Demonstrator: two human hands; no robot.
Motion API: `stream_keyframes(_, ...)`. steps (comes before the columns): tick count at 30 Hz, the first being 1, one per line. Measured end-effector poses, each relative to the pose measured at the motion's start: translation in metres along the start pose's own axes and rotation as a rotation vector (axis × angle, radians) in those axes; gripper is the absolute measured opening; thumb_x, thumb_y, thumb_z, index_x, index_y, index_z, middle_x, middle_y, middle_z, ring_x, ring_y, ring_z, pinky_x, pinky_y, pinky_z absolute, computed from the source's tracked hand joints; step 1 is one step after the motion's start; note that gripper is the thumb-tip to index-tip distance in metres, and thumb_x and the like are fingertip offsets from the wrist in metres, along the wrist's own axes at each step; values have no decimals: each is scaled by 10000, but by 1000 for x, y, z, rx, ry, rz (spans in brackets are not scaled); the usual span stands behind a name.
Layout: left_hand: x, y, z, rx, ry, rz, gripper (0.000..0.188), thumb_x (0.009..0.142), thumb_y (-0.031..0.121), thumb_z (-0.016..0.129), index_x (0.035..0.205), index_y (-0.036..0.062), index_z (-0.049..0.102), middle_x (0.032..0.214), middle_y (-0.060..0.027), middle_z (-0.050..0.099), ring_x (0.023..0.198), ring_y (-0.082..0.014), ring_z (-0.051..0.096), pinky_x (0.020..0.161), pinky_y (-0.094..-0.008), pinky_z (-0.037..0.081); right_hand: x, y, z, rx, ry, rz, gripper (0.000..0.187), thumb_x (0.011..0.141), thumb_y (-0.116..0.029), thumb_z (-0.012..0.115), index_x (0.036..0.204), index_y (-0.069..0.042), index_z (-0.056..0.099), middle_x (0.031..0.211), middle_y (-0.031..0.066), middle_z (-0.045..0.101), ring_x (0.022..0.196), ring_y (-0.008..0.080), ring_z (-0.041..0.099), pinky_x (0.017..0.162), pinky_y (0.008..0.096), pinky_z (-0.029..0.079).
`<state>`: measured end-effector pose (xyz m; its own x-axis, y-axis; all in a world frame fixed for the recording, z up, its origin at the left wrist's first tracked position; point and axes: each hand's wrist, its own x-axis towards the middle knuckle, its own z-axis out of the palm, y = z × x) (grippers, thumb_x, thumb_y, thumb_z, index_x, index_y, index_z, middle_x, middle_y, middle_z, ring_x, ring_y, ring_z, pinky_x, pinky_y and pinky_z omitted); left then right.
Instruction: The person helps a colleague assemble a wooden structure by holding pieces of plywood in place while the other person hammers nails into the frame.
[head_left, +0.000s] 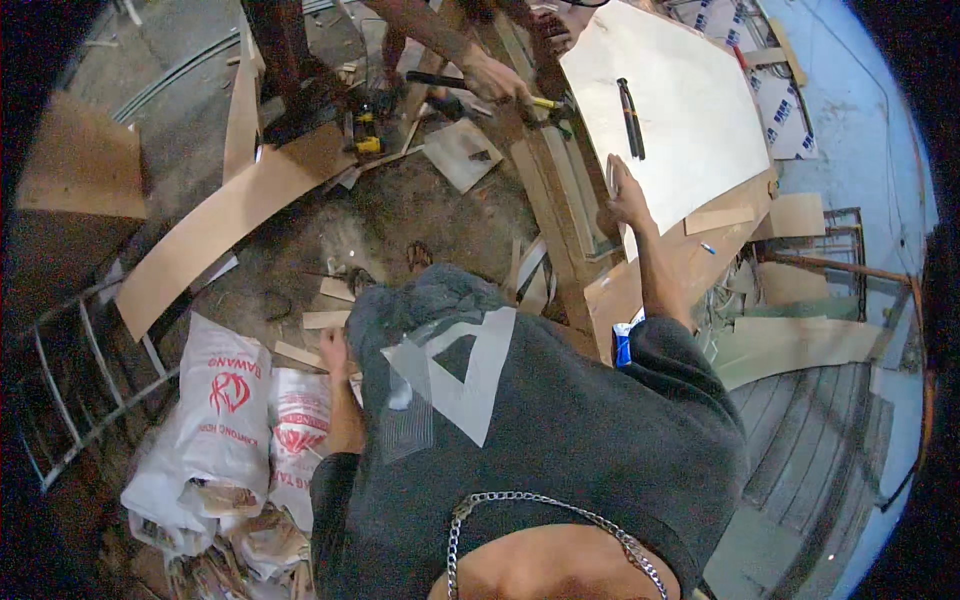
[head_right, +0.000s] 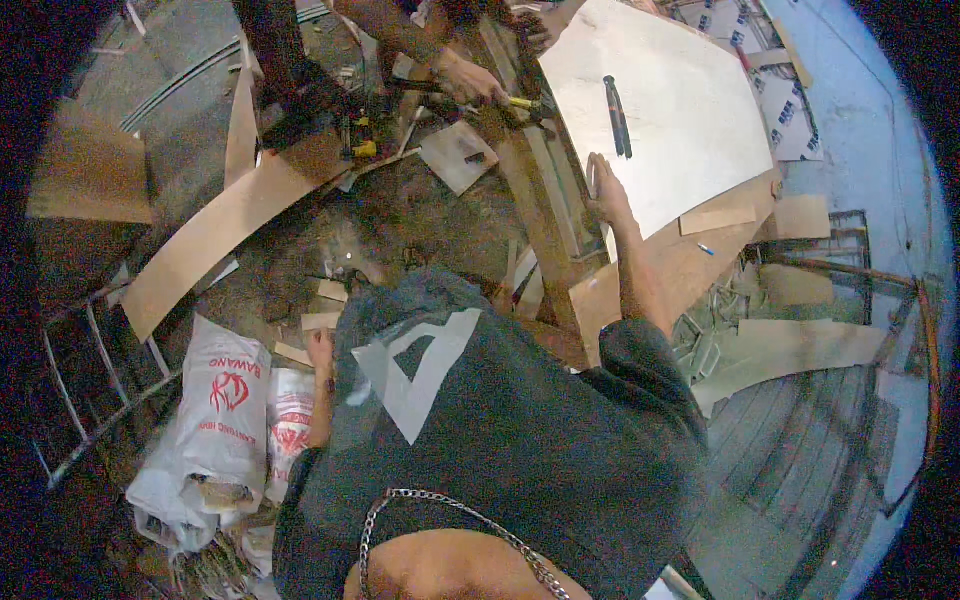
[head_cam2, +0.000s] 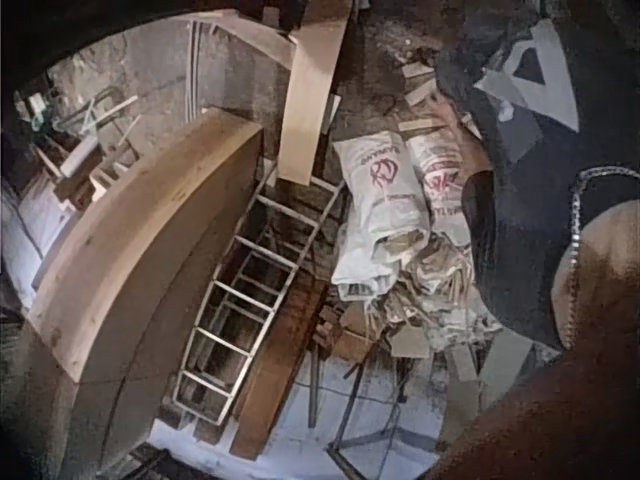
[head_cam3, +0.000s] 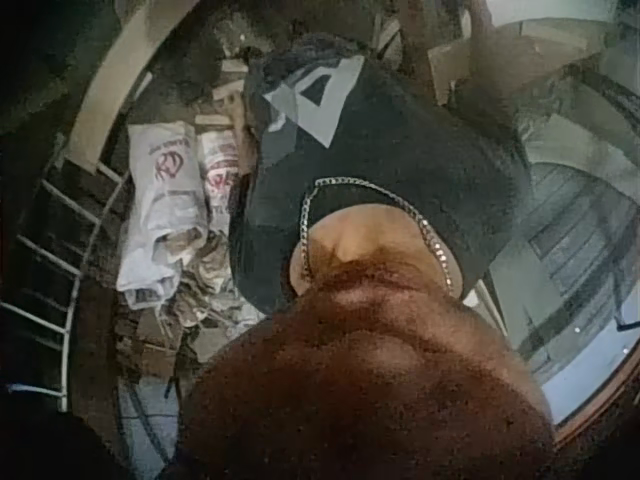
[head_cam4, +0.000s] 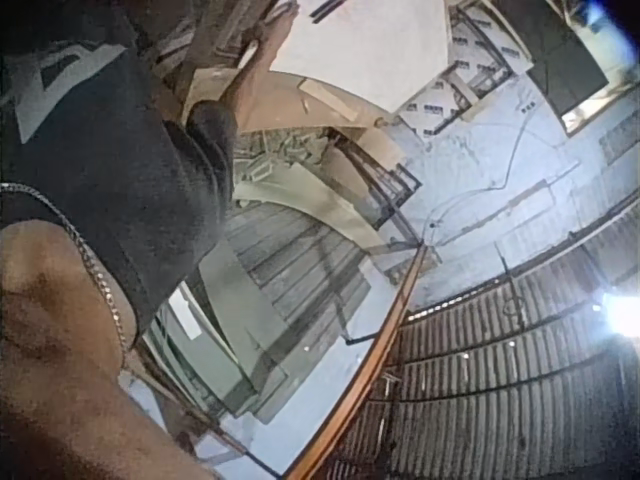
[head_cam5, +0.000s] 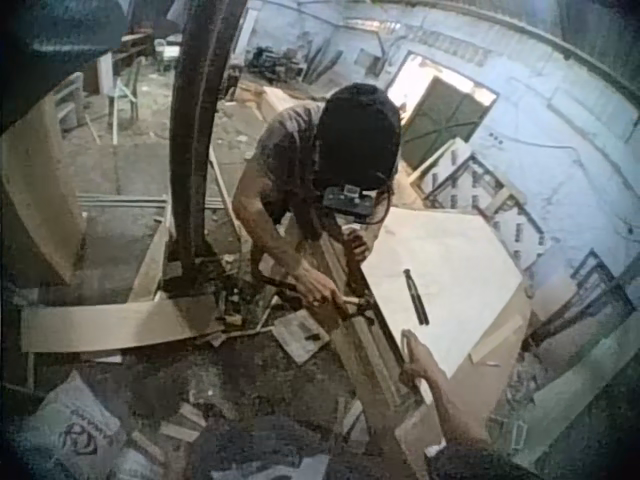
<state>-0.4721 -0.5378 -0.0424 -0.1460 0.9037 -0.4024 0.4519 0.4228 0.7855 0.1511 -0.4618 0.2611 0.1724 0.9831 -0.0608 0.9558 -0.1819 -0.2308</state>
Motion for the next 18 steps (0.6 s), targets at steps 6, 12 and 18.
stream_keyframes(6,34,254,130,-108,-800,501,505,840,415,560,1153,19,537,1031,-173,619,940,-283,609,788,-351,475,2,-8,2,-94,-57,7,853,629,-102,673,1368,-64,250,1380,232,311,1278,363,311,1035,391,326)
stream_keyframes(12,-46,401,330,215,-706,393,1060,723,622,580,1371,-87,132,1430,-281,144,1320,-416,174,1063,-440,234,-18,2,2,-152,-61,112,797,628,-94,647,1349,-105,307,1375,187,337,1250,345,354,995,389,375)
stream_keyframes(18,-55,372,418,-477,-370,118,1121,663,571,683,1357,-105,119,1431,-276,102,1321,-379,173,1050,-466,254,-5,-28,-9,-196,-93,99,809,631,-128,655,1351,-107,286,1362,187,354,1244,335,368,944,435,422)
